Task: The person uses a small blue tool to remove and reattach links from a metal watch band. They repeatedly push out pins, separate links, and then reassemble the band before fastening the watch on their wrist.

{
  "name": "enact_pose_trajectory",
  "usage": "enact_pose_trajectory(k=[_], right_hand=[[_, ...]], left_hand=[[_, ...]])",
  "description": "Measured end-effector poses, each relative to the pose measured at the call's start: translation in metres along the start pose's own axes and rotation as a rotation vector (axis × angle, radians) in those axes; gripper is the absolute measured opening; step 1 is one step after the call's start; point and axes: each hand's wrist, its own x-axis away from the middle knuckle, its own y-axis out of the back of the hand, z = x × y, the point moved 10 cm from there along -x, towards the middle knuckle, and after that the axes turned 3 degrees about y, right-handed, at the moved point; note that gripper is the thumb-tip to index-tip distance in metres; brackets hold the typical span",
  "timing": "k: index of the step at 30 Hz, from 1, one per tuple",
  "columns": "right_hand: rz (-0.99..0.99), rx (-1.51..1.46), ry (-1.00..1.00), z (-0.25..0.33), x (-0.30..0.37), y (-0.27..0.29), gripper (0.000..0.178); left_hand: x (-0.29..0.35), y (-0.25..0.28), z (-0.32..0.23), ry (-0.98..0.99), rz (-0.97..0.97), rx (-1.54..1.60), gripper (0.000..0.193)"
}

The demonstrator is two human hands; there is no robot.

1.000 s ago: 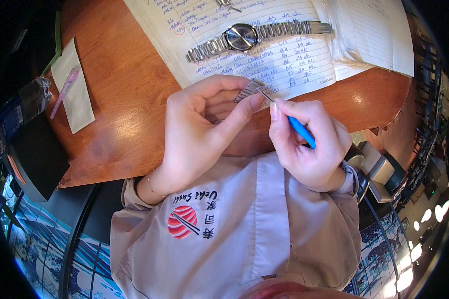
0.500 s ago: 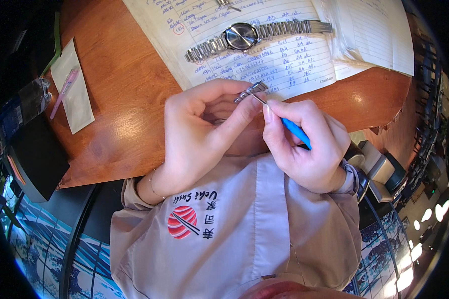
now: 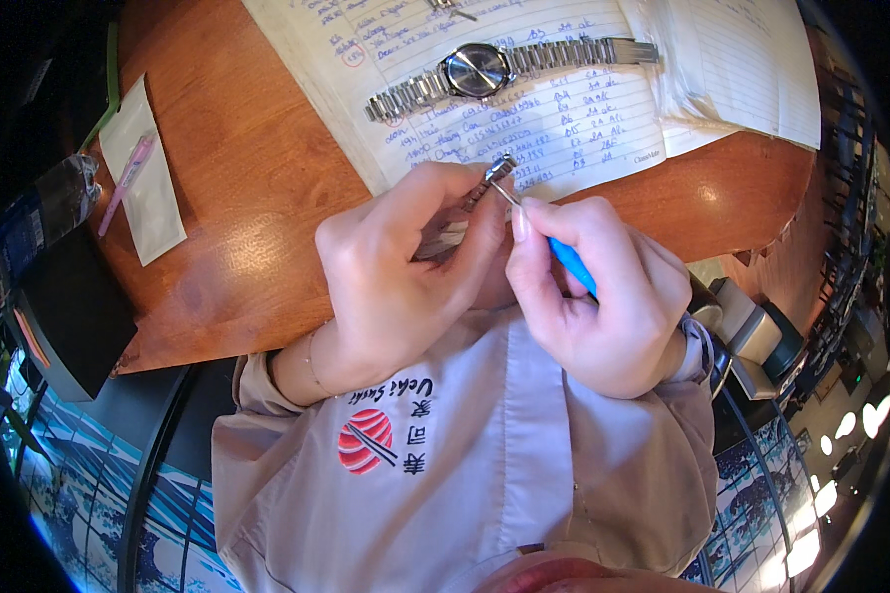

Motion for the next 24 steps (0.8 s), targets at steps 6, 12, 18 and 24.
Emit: enact_pose_trajectory(k=[6,12,18,24], right_hand=[[0.074,-0.085,-0.092,-0.005,-0.007,-0.001,0.01],[0.038,-0.246,-0.215,-0.021,-0.002,-0.007,0.01],[-0.029,-0.294,-0.192,-0.026,0.003,-0.01,0.009],[-0.081,-0.374,-0.213,-0.035,0.011,-0.013,0.01]], left_hand=[[0.003,0.003,-0.008,-0.078,-0.038,-0.036,0.014],[-0.001,-0.003,0.009,0.035,-0.002,0.262,0.009],[-0.003,-0.007,0.015,0.089,0.039,0.359,0.007],[-0.002,-0.01,0.019,0.112,0.043,0.418,0.007]])
